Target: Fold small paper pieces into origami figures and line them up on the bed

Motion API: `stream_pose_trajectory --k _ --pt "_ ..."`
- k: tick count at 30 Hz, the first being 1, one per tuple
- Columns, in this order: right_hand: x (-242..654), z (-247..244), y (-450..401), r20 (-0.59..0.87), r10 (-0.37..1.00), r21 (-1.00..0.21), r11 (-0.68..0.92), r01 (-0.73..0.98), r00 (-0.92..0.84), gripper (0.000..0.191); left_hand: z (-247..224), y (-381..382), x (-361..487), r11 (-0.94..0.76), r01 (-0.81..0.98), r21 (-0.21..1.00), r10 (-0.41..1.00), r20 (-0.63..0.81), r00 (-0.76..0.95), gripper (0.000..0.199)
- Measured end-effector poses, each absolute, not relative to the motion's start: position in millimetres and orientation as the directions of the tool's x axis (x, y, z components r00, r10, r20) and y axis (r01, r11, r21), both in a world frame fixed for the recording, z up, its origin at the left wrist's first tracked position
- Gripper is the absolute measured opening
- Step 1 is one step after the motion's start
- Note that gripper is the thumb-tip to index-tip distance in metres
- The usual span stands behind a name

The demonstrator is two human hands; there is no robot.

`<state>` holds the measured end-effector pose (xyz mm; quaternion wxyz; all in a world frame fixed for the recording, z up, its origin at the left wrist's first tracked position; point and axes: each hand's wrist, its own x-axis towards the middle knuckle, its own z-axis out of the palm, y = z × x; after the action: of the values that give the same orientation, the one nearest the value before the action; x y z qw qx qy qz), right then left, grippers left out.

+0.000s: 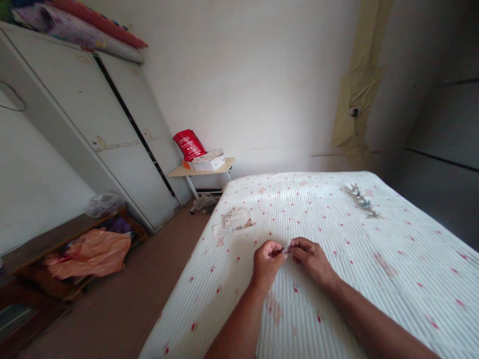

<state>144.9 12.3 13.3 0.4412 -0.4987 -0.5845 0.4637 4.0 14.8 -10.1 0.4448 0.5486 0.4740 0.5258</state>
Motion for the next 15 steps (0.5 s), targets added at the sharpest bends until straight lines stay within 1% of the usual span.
stream_pose_trajectory --k 7,15 --pt "146.2 11.8 13.4 0.121 0.983 -0.985 0.137 0.108 -0.140 0.020 -9.6 14.8 5.4 -0.173 0.076 0.982 0.985 0.174 -0.006 0.011" --pt "147.3 12.8 13.3 0.109 0.980 -0.984 0.130 0.124 -0.165 0.019 -10.0 15.1 3.3 -0.159 0.056 0.986 0.987 0.159 0.010 0.012"
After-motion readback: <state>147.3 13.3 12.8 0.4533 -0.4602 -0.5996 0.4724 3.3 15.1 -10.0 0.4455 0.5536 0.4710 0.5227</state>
